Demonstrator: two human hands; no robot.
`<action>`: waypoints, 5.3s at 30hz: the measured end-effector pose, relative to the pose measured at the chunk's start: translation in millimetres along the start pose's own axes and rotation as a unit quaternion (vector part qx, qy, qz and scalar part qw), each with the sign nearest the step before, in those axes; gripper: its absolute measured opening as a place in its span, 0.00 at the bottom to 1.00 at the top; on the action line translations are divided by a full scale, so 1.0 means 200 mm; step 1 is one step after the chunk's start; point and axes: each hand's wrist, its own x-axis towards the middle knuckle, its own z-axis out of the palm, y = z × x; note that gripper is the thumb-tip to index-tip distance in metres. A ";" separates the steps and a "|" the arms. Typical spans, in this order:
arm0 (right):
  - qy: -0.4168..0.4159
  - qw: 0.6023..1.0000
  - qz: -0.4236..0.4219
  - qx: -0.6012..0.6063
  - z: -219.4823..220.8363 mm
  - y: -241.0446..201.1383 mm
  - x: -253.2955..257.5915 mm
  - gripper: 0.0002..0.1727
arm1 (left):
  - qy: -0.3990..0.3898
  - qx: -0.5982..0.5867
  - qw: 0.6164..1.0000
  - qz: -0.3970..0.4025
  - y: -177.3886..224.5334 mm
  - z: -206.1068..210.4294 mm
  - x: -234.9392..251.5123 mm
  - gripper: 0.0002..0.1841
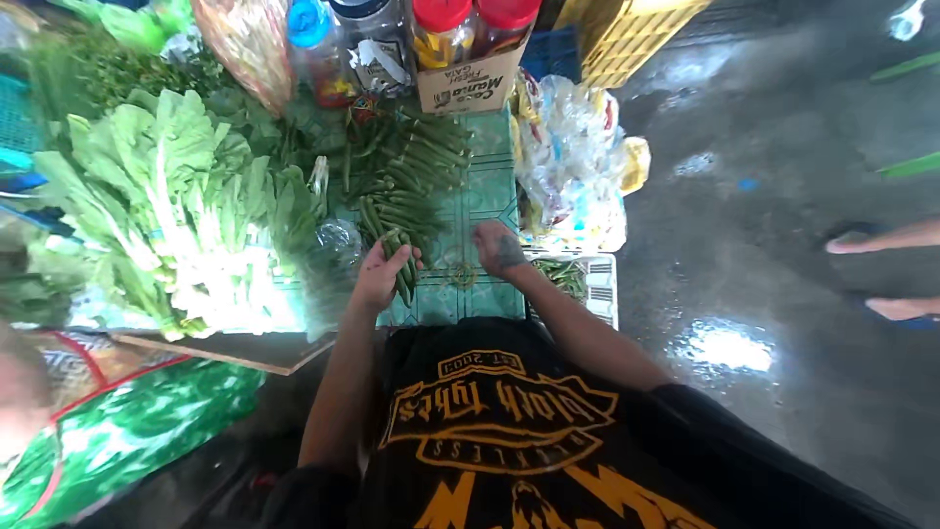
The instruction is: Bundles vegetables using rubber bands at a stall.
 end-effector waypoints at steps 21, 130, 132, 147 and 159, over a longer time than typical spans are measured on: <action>-0.084 0.982 -0.071 0.154 -0.63 -0.33 -0.13 0.64 | -0.212 0.542 0.809 0.078 0.14 0.52 0.15 0.36; -0.094 0.983 -0.036 0.153 -0.27 -0.37 0.18 0.08 | 0.004 0.365 0.922 0.132 0.10 0.01 0.28 0.25; -0.105 0.967 -0.011 0.233 -0.32 -0.39 0.23 0.13 | -0.074 0.300 0.947 0.090 0.09 0.08 0.33 0.22; 0.143 0.989 -0.002 0.033 -0.31 -0.38 0.53 0.24 | -0.028 -0.192 0.981 0.031 -0.05 0.07 0.30 0.33; 0.069 0.980 -0.062 0.173 -0.19 -0.54 0.23 0.11 | -0.043 -0.078 0.994 0.060 -0.17 0.20 0.24 0.28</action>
